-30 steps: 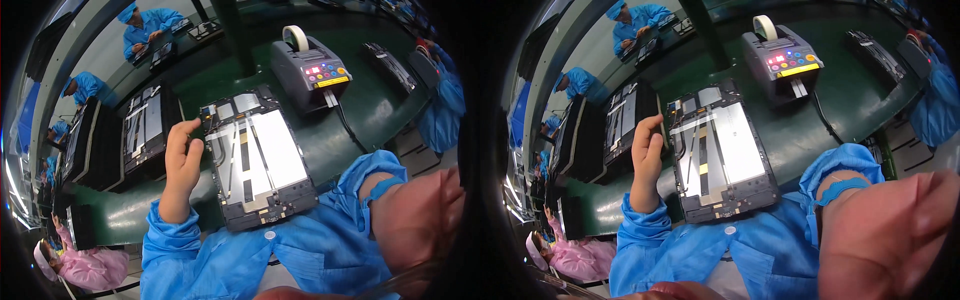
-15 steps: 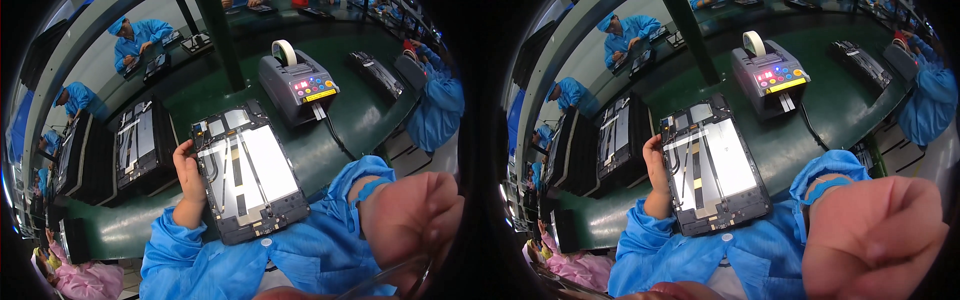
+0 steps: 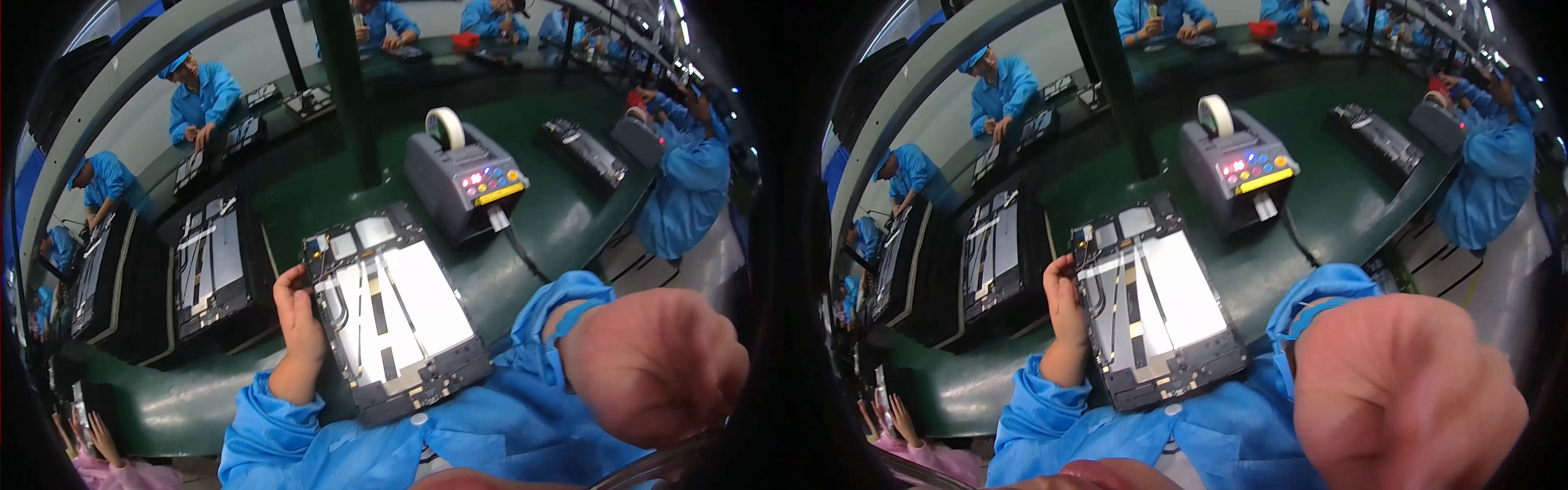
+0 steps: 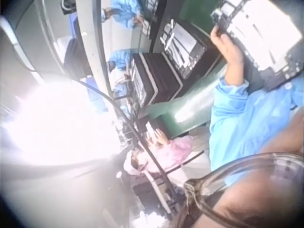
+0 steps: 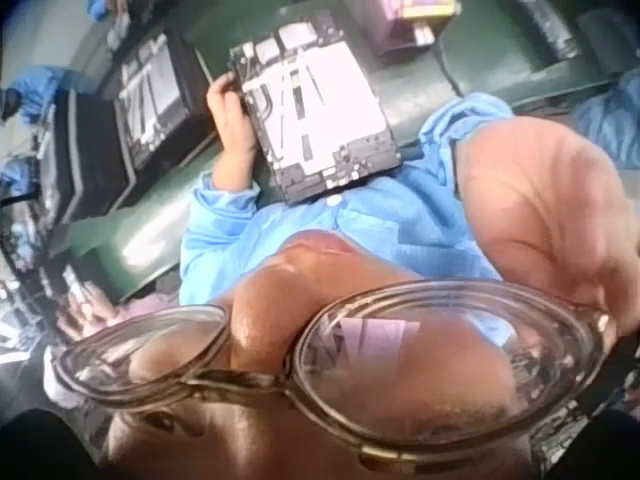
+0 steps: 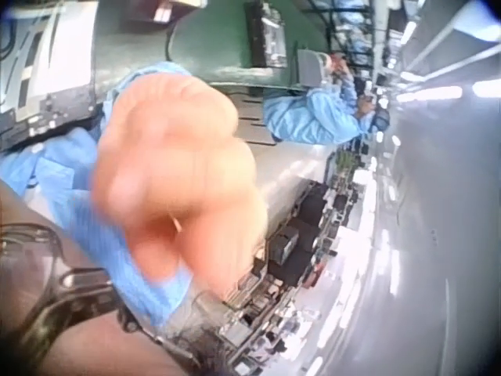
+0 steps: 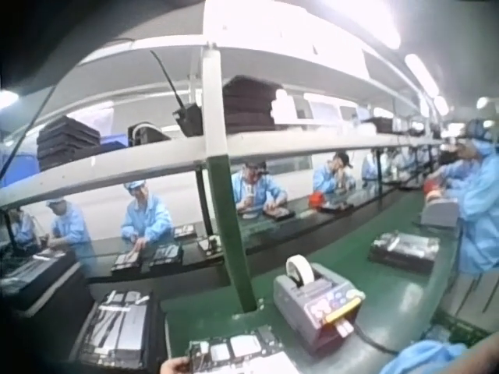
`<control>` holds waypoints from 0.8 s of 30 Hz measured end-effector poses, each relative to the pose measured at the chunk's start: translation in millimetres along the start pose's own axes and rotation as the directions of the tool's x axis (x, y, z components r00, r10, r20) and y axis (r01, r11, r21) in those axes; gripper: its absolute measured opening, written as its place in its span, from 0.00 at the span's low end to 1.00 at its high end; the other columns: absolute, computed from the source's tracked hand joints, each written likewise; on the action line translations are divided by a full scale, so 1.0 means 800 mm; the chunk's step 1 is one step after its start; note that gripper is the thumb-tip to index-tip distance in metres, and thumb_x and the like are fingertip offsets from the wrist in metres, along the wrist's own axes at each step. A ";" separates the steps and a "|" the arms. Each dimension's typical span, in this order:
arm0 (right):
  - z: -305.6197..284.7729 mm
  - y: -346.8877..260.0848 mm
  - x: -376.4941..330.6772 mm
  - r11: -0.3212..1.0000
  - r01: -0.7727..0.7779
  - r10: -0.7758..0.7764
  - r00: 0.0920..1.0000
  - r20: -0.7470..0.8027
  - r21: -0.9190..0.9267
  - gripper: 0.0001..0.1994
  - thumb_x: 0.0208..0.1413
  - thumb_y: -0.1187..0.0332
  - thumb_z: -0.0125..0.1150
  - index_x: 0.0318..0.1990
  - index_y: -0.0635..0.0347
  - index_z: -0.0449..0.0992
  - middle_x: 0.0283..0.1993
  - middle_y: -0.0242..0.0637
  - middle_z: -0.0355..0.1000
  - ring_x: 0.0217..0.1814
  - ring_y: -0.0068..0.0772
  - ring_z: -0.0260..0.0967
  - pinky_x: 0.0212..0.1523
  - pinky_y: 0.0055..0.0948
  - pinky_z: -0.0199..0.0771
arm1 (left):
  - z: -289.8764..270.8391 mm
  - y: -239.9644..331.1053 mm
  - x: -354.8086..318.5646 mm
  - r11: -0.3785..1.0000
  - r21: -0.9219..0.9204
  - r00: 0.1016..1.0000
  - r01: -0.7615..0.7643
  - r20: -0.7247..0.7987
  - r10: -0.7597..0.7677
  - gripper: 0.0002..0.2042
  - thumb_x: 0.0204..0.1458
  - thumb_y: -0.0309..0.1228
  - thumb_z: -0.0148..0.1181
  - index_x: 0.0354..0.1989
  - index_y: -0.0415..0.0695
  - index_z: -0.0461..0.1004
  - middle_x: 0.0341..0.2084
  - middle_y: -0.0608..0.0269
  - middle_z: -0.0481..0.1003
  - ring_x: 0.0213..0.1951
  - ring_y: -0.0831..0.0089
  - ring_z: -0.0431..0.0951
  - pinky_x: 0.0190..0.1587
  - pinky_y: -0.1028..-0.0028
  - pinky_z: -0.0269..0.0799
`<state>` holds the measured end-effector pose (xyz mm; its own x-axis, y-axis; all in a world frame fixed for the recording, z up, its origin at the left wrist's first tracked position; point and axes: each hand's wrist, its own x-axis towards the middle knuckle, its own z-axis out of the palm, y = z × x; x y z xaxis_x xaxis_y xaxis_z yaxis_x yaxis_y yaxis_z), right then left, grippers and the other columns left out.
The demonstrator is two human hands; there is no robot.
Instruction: Applying adhesive tape strips and managing ribbon cables during the assembly of tablet screens on a factory production line.
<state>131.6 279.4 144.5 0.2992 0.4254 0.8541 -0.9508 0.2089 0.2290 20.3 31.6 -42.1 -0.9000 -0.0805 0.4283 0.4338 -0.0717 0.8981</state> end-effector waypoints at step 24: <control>-0.147 0.053 -0.227 -0.095 -0.846 0.949 -0.236 0.208 -0.525 0.26 0.64 0.51 0.41 0.57 0.67 0.62 0.51 0.40 0.67 0.53 0.28 0.64 0.54 0.26 0.63 | -0.013 -0.042 0.005 0.958 -0.023 0.955 0.287 0.088 -0.284 0.24 0.62 0.37 0.38 0.64 0.36 0.51 0.58 0.51 0.60 0.59 0.65 0.61 0.61 0.72 0.52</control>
<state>46.8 314.6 -56.0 -0.9899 -0.0855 0.1127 -0.1198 0.0830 -0.9893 2.8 23.5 -71.8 -0.9861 0.0314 0.1630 0.1585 -0.1150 0.9806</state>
